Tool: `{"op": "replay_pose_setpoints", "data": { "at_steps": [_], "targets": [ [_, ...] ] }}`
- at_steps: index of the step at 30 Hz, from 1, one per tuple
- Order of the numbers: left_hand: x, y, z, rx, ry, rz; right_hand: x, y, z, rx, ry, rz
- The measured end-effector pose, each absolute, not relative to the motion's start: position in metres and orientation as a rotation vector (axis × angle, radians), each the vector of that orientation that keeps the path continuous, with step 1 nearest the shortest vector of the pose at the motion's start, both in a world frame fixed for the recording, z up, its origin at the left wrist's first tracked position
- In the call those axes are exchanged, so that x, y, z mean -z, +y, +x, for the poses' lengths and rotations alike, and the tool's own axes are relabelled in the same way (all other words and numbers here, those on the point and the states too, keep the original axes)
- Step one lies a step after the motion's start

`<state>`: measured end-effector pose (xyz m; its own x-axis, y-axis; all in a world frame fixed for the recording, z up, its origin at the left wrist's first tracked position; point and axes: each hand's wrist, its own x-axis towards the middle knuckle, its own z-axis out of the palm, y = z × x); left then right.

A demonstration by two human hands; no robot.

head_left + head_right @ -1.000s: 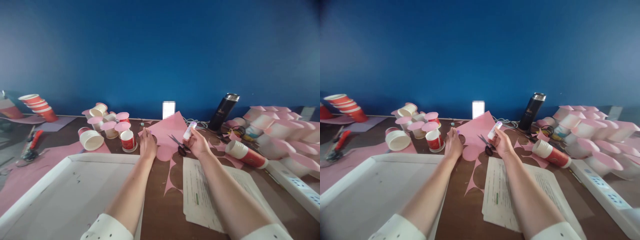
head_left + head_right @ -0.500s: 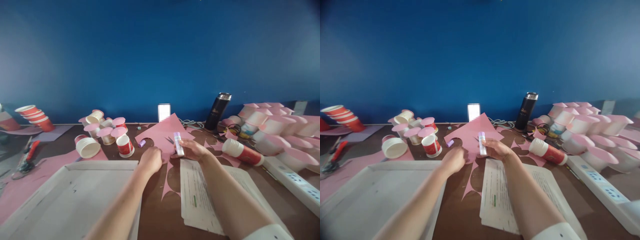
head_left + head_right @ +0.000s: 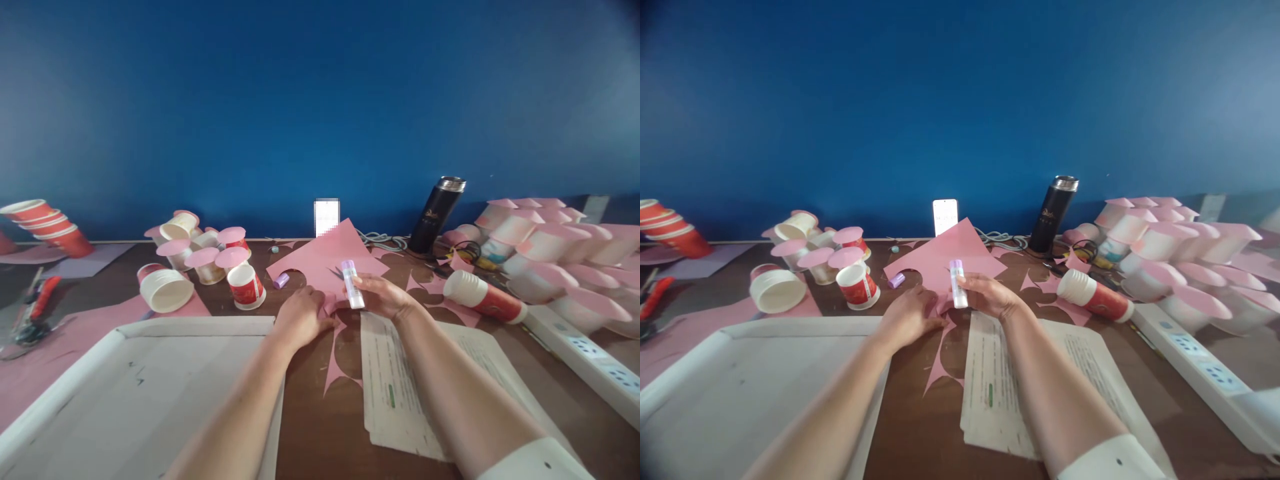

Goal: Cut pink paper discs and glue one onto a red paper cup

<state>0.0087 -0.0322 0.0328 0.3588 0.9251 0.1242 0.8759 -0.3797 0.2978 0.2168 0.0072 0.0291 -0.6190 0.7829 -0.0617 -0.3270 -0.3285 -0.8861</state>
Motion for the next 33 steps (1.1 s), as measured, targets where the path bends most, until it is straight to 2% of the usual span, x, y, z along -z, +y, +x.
{"op": "replay_pose_setpoints", "data": {
  "at_steps": [10,24,33],
  "targets": [
    [-0.028,-0.028,0.008,-0.579,1.679,2.314,-0.026,0.003,0.202,-1.932,-1.247,-0.654],
    [-0.036,-0.021,-0.015,-0.6,1.41,1.956,-0.047,-0.012,0.186,-1.476,-1.969,-0.894],
    [-0.036,-0.02,-0.017,-0.618,1.36,1.927,-0.038,-0.009,0.179,-1.327,-2.027,-1.003]
  ]
}}
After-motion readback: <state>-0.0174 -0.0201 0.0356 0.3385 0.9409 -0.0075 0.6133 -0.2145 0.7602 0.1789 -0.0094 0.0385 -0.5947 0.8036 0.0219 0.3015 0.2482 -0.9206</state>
